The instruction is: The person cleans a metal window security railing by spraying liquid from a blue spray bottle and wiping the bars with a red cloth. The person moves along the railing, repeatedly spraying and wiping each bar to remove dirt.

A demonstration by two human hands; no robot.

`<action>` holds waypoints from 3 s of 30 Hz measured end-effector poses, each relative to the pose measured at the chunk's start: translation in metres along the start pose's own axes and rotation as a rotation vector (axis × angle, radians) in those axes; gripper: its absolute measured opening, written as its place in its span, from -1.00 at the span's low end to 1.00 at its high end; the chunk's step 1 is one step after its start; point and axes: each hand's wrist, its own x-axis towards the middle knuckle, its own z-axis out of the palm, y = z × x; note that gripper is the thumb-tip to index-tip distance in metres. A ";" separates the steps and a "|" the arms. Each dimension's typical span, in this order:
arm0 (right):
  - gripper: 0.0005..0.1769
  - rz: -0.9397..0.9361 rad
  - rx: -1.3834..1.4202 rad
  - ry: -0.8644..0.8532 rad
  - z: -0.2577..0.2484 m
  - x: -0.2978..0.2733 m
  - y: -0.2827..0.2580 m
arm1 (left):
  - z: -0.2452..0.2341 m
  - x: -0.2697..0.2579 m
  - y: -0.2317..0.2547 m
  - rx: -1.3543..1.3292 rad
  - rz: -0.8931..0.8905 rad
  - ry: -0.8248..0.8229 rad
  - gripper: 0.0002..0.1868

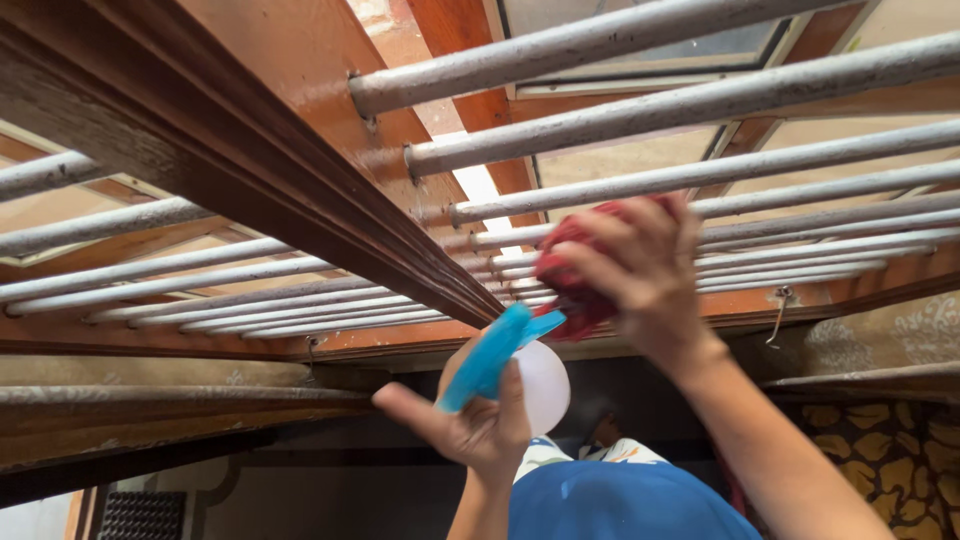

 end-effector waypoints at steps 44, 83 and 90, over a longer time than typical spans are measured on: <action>-0.75 0.040 -0.189 0.203 0.016 0.060 -0.049 | -0.017 0.051 -0.053 -0.211 -0.679 -0.168 -0.73; -0.57 -0.003 -0.060 0.020 0.047 0.025 -0.025 | -0.031 0.050 -0.038 -0.180 -0.702 -0.214 -0.93; -0.60 0.441 -0.228 -0.152 0.004 0.029 0.017 | -0.033 0.060 -0.047 -0.206 -0.735 -0.253 -0.78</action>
